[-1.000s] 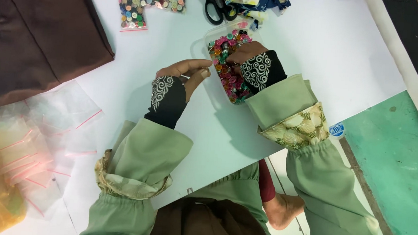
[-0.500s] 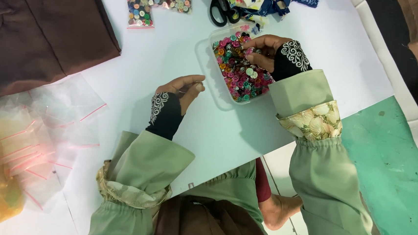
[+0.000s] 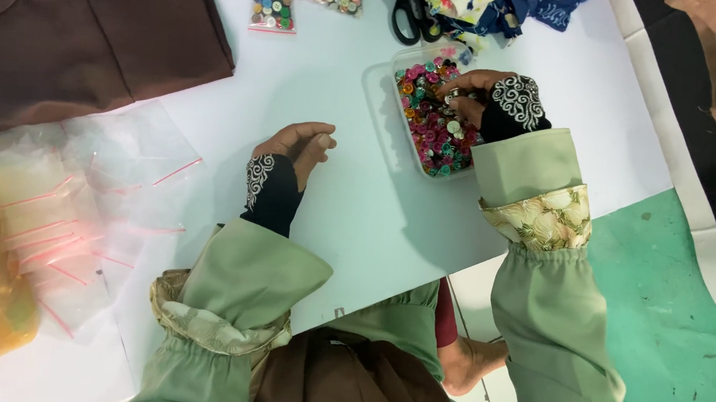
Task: Sorting and bagging small decorative trims like beads and buttons into small plastic bags
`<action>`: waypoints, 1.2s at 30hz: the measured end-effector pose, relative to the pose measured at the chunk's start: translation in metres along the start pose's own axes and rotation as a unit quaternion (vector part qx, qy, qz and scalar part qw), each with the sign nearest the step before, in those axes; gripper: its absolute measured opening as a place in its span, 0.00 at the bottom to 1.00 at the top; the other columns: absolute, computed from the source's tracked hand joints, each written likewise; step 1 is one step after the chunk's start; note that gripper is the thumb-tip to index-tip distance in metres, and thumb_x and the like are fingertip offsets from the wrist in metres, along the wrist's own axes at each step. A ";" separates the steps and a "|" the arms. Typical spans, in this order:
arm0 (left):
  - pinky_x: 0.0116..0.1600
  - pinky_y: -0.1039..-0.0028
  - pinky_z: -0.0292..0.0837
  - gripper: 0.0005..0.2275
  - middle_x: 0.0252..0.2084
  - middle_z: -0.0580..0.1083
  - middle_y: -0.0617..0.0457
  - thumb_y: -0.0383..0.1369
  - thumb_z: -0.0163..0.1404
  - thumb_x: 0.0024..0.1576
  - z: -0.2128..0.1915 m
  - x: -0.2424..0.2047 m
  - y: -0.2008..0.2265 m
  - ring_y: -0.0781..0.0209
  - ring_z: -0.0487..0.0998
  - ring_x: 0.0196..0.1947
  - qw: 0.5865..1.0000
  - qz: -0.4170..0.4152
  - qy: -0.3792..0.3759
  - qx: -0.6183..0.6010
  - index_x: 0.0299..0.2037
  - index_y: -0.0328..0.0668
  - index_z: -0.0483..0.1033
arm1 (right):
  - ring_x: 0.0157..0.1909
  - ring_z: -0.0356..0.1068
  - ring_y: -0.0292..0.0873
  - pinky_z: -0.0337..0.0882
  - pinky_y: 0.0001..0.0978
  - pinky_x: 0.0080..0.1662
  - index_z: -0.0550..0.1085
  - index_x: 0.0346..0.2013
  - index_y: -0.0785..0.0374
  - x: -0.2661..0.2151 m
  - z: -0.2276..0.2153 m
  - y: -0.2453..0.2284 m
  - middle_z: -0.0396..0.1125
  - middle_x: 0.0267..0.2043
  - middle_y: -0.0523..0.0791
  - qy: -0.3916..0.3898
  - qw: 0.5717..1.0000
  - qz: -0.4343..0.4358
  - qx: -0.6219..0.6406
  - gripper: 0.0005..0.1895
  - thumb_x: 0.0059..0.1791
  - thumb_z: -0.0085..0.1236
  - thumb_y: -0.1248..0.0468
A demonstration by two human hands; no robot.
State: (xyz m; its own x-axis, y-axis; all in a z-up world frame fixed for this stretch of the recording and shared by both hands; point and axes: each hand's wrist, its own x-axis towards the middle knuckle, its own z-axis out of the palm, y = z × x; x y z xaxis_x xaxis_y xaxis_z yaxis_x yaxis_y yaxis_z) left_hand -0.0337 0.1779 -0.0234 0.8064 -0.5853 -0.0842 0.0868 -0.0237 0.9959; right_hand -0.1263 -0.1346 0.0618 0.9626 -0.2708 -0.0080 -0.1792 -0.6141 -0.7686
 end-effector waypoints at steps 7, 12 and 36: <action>0.53 0.78 0.78 0.12 0.48 0.79 0.46 0.37 0.47 0.68 -0.001 0.001 -0.003 0.64 0.80 0.45 0.986 -0.026 0.014 -0.166 0.54 0.38 0.73 | 0.41 0.76 0.48 0.77 0.40 0.44 0.77 0.57 0.60 0.015 0.010 0.026 0.74 0.45 0.55 -0.083 0.996 0.028 0.035 0.13 0.57 0.59 0.67; 0.62 0.63 0.76 0.17 0.61 0.72 0.34 0.39 0.45 0.69 0.009 0.008 -0.039 0.44 0.77 0.58 0.916 -0.014 -0.020 -0.400 0.62 0.36 0.68 | 0.32 0.73 0.37 0.77 0.26 0.38 0.80 0.51 0.59 0.016 0.072 -0.030 0.75 0.34 0.49 -0.140 0.985 -0.050 0.089 0.13 0.52 0.64 0.69; 0.64 0.72 0.71 0.25 0.60 0.75 0.39 0.49 0.36 0.70 -0.041 0.026 -0.044 0.54 0.76 0.57 0.946 0.094 -0.027 -0.309 0.68 0.37 0.67 | 0.43 0.73 0.45 0.77 0.34 0.42 0.79 0.49 0.70 0.005 0.196 -0.061 0.71 0.44 0.52 0.067 0.955 -0.243 0.157 0.10 0.53 0.61 0.76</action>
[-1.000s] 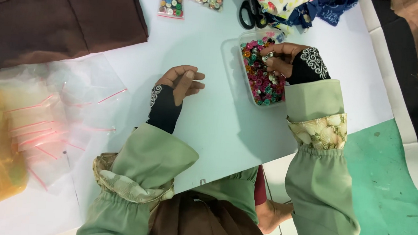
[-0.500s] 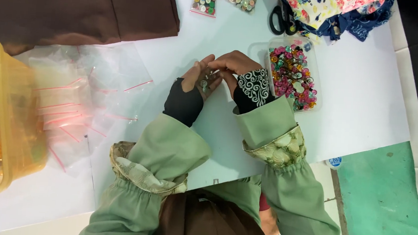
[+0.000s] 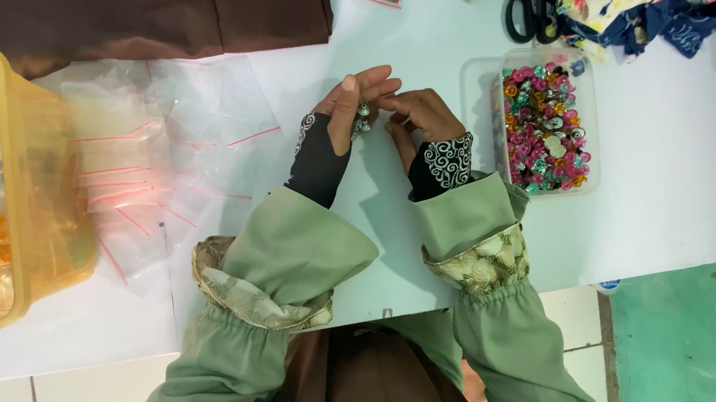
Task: Sorting and bagging small decorative trims like beads and buttons into small plastic bags
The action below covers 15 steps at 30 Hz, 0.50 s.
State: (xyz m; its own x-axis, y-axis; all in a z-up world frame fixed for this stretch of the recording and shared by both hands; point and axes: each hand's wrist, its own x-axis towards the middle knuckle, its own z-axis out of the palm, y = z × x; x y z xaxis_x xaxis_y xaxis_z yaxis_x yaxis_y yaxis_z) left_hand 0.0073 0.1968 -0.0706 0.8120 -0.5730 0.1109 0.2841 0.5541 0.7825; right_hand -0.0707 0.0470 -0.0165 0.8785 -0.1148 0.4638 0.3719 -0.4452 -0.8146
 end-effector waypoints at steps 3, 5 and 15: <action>0.66 0.78 0.66 0.25 0.59 0.75 0.40 0.46 0.36 0.71 0.024 -0.006 0.032 0.60 0.71 0.57 0.999 0.009 -0.004 0.043 0.67 0.30 0.67 | 0.43 0.73 0.45 0.76 0.34 0.43 0.79 0.50 0.67 -0.005 -0.001 0.020 0.71 0.44 0.50 -0.028 0.999 0.005 -0.014 0.12 0.53 0.61 0.77; 0.68 0.70 0.67 0.27 0.59 0.76 0.40 0.52 0.34 0.67 0.027 -0.004 0.034 0.53 0.75 0.59 0.992 0.007 0.019 0.121 0.64 0.37 0.69 | 0.42 0.74 0.43 0.75 0.31 0.44 0.78 0.52 0.60 -0.008 0.002 0.021 0.70 0.46 0.47 -0.045 0.996 0.011 -0.074 0.18 0.50 0.59 0.79; 0.67 0.61 0.71 0.30 0.60 0.75 0.35 0.59 0.33 0.64 0.038 -0.008 0.039 0.42 0.80 0.59 0.974 0.036 0.056 0.217 0.63 0.45 0.69 | 0.43 0.72 0.40 0.72 0.26 0.46 0.75 0.55 0.52 -0.012 0.005 0.034 0.69 0.48 0.45 -0.074 0.992 -0.019 -0.105 0.25 0.50 0.55 0.81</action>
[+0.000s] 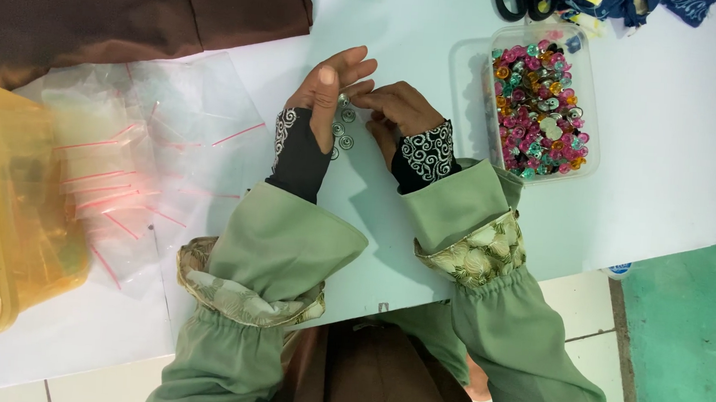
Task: Sorting and bagging small decorative trims like beads and buttons into small plastic bags
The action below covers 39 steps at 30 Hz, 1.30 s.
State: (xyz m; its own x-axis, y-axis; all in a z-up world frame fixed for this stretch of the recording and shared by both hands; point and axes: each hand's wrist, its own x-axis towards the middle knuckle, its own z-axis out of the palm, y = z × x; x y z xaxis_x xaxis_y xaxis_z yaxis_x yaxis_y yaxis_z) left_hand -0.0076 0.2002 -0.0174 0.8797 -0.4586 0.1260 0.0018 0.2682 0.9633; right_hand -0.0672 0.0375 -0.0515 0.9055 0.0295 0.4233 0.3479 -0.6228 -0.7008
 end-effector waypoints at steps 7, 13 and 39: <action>0.64 0.63 0.75 0.31 0.60 0.75 0.38 0.61 0.33 0.62 0.004 -0.004 0.014 0.42 0.81 0.58 0.999 -0.016 0.012 0.040 0.62 0.46 0.69 | 0.46 0.70 0.46 0.69 0.35 0.50 0.76 0.50 0.54 0.001 0.007 0.006 0.71 0.45 0.45 0.030 0.998 -0.055 -0.027 0.19 0.51 0.54 0.79; 0.59 0.68 0.75 0.28 0.58 0.76 0.39 0.57 0.34 0.63 0.014 -0.007 0.013 0.49 0.79 0.56 0.999 -0.011 0.025 0.041 0.60 0.45 0.71 | 0.46 0.70 0.43 0.64 0.37 0.49 0.77 0.49 0.52 -0.002 0.014 0.027 0.72 0.45 0.42 0.016 0.991 -0.118 -0.067 0.10 0.54 0.56 0.67; 0.68 0.48 0.61 0.33 0.74 0.59 0.51 0.55 0.48 0.55 0.244 0.155 -0.123 0.45 0.60 0.71 0.711 -0.296 -0.282 0.572 0.71 0.58 0.59 | 0.48 0.74 0.49 0.74 0.39 0.50 0.83 0.46 0.55 -0.077 -0.219 0.078 0.75 0.46 0.45 -0.033 0.966 -0.059 -0.249 0.10 0.53 0.61 0.70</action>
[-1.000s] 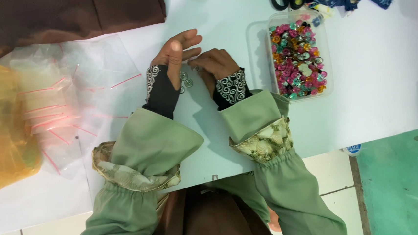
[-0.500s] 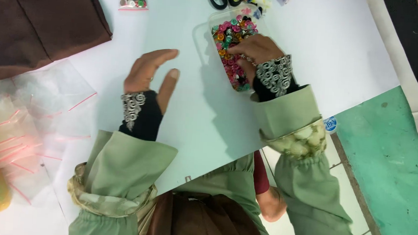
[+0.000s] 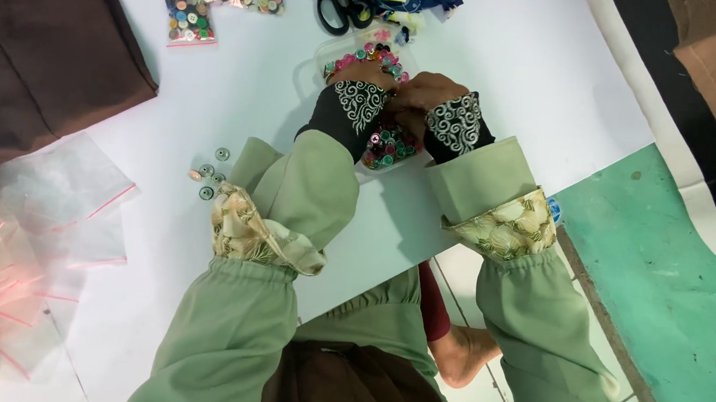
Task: Sorting and bagging small decorative trims like beads and buttons into small plastic bags
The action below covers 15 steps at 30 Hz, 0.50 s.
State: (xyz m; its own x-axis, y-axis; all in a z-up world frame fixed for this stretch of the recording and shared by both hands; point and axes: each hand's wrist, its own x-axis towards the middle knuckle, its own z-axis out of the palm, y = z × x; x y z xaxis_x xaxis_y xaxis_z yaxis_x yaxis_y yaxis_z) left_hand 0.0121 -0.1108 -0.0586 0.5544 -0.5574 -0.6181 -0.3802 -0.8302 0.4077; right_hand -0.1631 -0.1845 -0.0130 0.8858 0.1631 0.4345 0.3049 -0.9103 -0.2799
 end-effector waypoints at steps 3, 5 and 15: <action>0.67 0.51 0.62 0.30 0.71 0.61 0.53 0.54 0.48 0.56 0.001 0.003 -0.008 0.47 0.62 0.69 0.999 0.040 0.015 0.013 0.69 0.60 0.62 | 0.41 0.79 0.41 0.76 0.27 0.41 0.83 0.43 0.55 0.007 -0.009 -0.014 0.77 0.41 0.44 0.083 0.985 0.058 0.142 0.10 0.53 0.57 0.70; 0.66 0.53 0.63 0.28 0.69 0.63 0.55 0.53 0.48 0.57 0.002 0.002 -0.016 0.48 0.64 0.67 0.997 0.068 0.027 0.021 0.68 0.61 0.64 | 0.42 0.76 0.41 0.75 0.26 0.42 0.81 0.47 0.59 0.007 -0.027 -0.032 0.75 0.43 0.46 0.093 0.975 0.092 0.180 0.07 0.56 0.59 0.70; 0.58 0.67 0.69 0.15 0.54 0.78 0.65 0.45 0.47 0.60 -0.001 -0.006 -0.045 0.58 0.75 0.56 0.949 0.281 0.116 0.079 0.56 0.70 0.79 | 0.32 0.69 0.33 0.68 0.27 0.38 0.85 0.44 0.43 0.001 -0.019 -0.012 0.70 0.33 0.32 -0.017 0.983 0.184 -0.001 0.18 0.52 0.57 0.72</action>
State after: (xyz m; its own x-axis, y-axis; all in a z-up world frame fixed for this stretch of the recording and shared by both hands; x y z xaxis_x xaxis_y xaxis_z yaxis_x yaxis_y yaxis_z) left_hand 0.0260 -0.0702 -0.0725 0.3720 -0.9142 -0.1608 -0.7602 -0.3995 0.5124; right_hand -0.1726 -0.1805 0.0073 0.9471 -0.1656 0.2750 -0.0398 -0.9106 -0.4115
